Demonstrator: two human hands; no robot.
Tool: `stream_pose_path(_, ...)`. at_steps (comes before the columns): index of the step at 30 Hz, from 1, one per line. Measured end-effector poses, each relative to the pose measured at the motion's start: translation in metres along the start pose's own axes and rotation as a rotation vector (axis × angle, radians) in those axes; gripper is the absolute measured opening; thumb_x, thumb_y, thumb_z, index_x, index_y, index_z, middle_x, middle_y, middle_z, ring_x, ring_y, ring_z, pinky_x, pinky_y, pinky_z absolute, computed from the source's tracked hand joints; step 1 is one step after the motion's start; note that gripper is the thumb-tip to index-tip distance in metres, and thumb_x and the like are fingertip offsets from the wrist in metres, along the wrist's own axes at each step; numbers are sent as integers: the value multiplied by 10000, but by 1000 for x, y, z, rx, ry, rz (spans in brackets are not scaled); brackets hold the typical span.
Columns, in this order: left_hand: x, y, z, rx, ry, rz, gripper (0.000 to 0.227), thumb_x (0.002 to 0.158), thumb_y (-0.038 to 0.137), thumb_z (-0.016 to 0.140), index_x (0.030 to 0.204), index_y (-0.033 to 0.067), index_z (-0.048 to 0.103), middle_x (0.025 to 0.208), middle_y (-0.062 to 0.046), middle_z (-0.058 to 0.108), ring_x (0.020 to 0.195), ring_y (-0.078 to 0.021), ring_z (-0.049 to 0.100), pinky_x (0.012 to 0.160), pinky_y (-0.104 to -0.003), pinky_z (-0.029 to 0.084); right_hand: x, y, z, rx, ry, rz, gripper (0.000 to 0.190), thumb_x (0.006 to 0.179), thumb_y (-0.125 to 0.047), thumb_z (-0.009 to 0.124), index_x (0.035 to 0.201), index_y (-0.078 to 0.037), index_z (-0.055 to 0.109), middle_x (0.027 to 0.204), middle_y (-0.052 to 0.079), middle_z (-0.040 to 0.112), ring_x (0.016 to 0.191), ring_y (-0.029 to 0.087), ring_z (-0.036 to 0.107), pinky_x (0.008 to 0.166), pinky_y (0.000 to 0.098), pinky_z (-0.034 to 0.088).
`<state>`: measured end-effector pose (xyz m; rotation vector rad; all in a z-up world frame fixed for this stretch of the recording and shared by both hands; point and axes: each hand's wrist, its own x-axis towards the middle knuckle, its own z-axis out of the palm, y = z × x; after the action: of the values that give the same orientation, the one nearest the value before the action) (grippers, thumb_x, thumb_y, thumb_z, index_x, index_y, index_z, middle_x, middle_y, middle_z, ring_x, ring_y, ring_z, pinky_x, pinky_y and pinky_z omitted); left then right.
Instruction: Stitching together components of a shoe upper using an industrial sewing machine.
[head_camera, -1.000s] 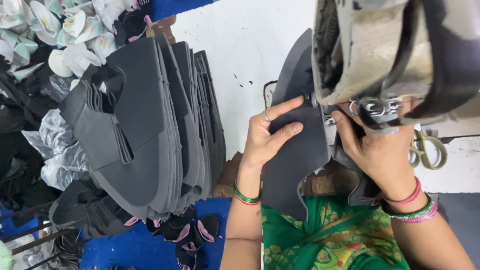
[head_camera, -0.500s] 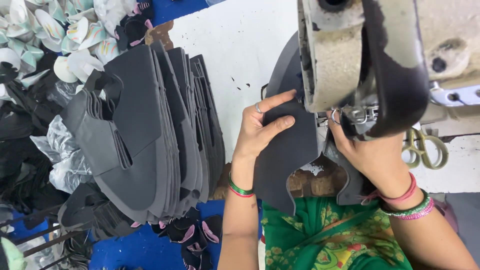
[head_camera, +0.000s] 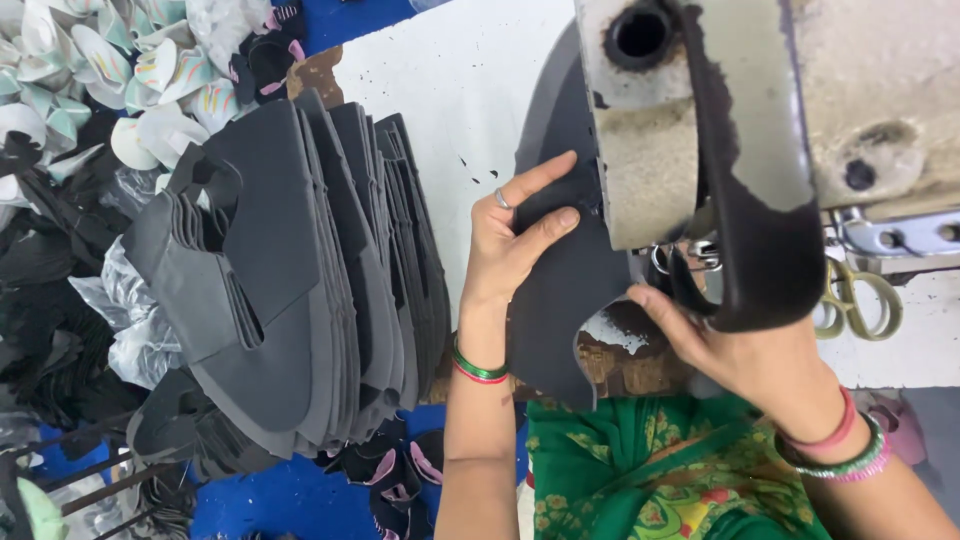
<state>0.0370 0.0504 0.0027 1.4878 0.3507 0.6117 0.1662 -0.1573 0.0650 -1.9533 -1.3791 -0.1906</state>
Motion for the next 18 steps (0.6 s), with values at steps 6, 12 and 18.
stream_pose_path(6, 13, 6, -1, -40, 38, -88, 495, 895, -22, 813, 1369, -13, 672, 1271, -87, 717, 1086, -112, 639, 1006, -274, 513, -20, 16, 3, -127, -68, -52, 428, 735, -223, 839, 1094, -30, 708, 1145, 159, 658, 1081, 417, 601, 973, 586, 365)
stream_pose_path(12, 27, 0, -9, -33, -28, 35, 459, 942, -35, 797, 1380, -9, 661, 1274, -61, 730, 1121, -96, 673, 1013, -256, 566, -30, 30, 4, -35, -138, -3, 419, 700, -149, 830, 1097, -82, 716, 1209, 125, 670, 1166, 405, 573, 996, 544, 405)
stream_pose_path(18, 43, -1, -14, -44, -33, 31, 447, 943, -35, 793, 1370, -2, 665, 1260, -63, 735, 1111, -109, 686, 992, -276, 594, -16, 30, 1, -27, -159, 5, 469, 665, -120, 815, 1119, -60, 716, 1069, 124, 671, 1053, 391, 594, 842, 489, 494)
